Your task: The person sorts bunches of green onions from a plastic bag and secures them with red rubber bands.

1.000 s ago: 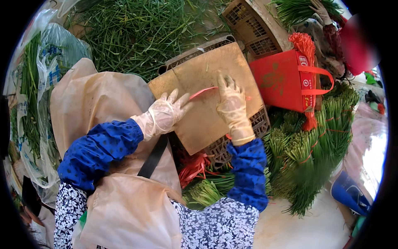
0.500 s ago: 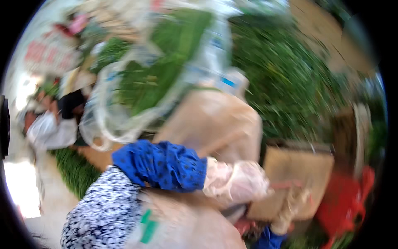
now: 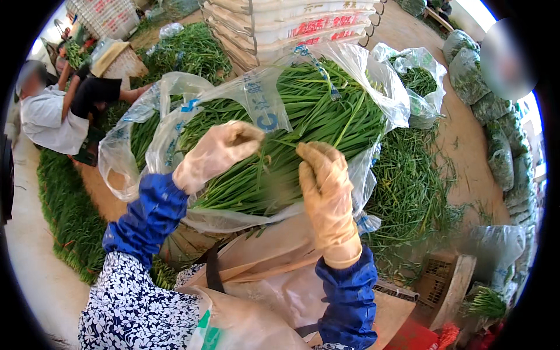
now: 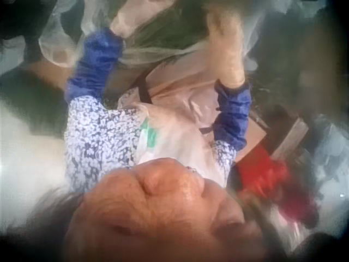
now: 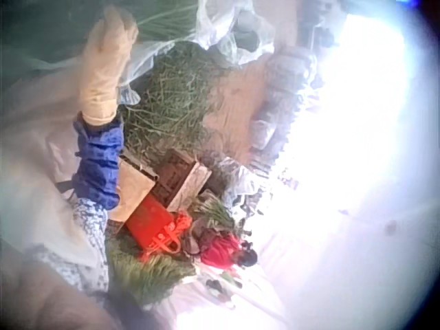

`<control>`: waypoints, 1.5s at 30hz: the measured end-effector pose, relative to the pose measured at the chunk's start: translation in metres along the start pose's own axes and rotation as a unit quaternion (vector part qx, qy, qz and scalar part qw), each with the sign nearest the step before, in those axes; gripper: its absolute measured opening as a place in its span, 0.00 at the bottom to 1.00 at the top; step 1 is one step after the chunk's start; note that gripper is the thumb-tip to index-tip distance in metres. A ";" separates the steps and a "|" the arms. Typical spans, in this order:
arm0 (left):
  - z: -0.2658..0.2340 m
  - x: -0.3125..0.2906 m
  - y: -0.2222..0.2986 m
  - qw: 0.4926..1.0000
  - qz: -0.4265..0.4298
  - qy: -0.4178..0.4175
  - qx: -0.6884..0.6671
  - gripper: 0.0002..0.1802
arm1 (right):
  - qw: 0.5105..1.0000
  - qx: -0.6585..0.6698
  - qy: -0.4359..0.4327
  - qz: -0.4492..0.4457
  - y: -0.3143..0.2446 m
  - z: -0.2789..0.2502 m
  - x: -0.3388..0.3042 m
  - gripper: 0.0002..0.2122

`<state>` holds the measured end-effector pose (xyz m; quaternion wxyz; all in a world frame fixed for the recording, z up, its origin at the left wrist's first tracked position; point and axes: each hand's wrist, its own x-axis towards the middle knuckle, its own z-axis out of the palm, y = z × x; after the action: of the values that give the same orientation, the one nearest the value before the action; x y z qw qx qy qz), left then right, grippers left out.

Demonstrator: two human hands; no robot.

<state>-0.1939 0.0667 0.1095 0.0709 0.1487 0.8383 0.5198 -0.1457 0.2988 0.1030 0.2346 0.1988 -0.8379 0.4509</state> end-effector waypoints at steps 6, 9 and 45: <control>-0.046 0.033 -0.038 0.960 -0.136 -0.189 0.153 0.18 | 0.981 -0.119 -0.150 -0.045 0.002 0.004 0.023 0.20; -0.062 -0.008 -0.069 0.952 0.056 -0.264 0.143 0.16 | 0.927 -0.189 -0.316 -0.075 -0.017 0.026 0.024 0.32; -0.057 -0.193 -0.050 0.895 -0.007 -0.362 0.261 0.18 | 0.989 -0.068 -0.130 -0.018 -0.040 0.023 -0.002 0.28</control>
<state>-0.0358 -0.0648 0.0830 0.3320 0.3338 0.8612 0.1917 -0.1273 0.2587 0.1171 0.1442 0.2541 -0.8865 0.3589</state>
